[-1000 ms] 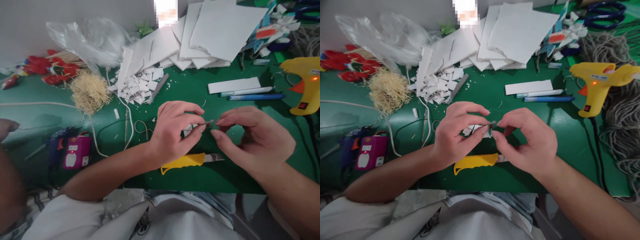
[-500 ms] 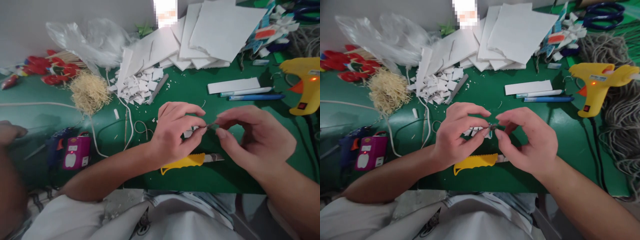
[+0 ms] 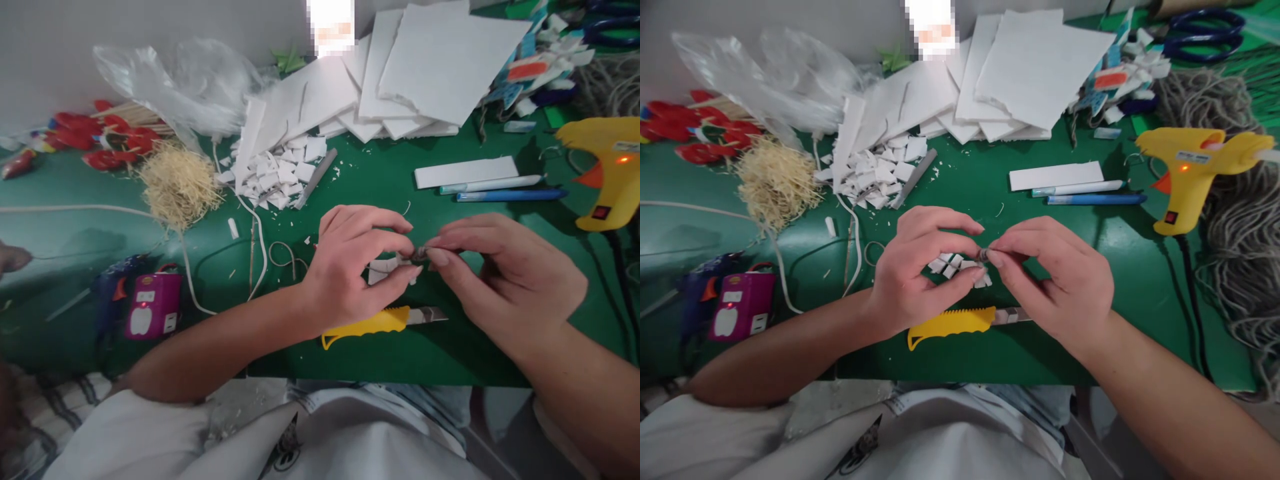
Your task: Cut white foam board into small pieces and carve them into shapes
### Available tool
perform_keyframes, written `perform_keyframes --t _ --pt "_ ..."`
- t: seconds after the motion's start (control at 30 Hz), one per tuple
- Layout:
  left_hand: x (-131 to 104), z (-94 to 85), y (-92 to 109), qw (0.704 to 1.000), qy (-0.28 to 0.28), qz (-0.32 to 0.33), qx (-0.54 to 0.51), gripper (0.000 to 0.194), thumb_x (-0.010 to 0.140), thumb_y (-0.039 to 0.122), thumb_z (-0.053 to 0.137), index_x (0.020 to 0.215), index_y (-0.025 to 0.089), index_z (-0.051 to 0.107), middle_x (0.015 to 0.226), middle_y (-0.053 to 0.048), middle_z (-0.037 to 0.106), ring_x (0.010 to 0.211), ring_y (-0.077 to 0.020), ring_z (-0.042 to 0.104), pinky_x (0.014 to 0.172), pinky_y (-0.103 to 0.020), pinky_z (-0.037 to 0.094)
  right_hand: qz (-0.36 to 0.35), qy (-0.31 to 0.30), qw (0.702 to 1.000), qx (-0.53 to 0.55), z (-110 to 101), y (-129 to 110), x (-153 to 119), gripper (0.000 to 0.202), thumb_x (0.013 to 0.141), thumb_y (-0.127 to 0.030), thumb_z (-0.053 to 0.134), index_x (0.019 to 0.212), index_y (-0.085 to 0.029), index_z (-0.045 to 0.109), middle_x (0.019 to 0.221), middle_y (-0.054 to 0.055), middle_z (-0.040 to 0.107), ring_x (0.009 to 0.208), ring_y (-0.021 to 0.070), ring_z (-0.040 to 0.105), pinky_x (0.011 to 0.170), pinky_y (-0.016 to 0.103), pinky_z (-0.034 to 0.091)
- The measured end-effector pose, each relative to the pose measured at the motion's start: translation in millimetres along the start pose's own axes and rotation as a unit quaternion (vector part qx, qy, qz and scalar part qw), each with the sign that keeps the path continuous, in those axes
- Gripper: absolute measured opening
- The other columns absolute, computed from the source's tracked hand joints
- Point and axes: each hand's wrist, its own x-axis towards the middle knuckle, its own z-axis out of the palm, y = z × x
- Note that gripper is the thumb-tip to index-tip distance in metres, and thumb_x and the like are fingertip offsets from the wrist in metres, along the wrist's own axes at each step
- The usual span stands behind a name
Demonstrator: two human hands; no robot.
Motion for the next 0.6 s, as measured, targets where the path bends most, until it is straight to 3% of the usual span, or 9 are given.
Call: perform_keyframes --t 0.23,0.47,0.6 --pt "-1.9 3.4 -1.3 1.000 0.009 0.003 0.008 0.010 0.093 0.019 0.070 0.087 0.026 0.067 0.110 -0.003 0.080 0.105 -0.0205 0.073 0.096 -0.041 0.048 -0.005 0.008 1.000 0.017 1.7 1.2 -0.3 0.021 0.088 -0.010 0.074 0.090 -0.030 0.070 0.081 -0.002 0.076 0.072 0.0168 0.071 0.056 0.032 0.054" --pt "-1.4 0.0 2.3 1.000 -0.007 -0.007 0.016 0.011 0.094 0.014 0.068 0.086 0.022 0.067 0.110 -0.005 0.079 0.107 -0.0196 0.073 0.099 -0.040 0.049 0.045 0.041 0.996 0.066 2.0 3.4 -7.1 0.023 0.088 -0.009 0.073 0.096 -0.030 0.071 0.086 -0.002 0.075 0.076 0.0161 0.070 0.062 0.031 0.056" --pt "-2.1 0.1 0.4 0.999 -0.002 0.017 0.029 0.009 0.093 0.016 0.069 0.087 0.022 0.067 0.110 -0.006 0.079 0.106 -0.0205 0.073 0.096 -0.040 0.050 0.063 -0.006 0.992 0.105 2.4 3.6 -6.1 0.032 0.086 -0.019 0.078 0.115 -0.030 0.070 0.094 0.000 0.076 0.068 0.0152 0.071 0.061 0.030 0.060"
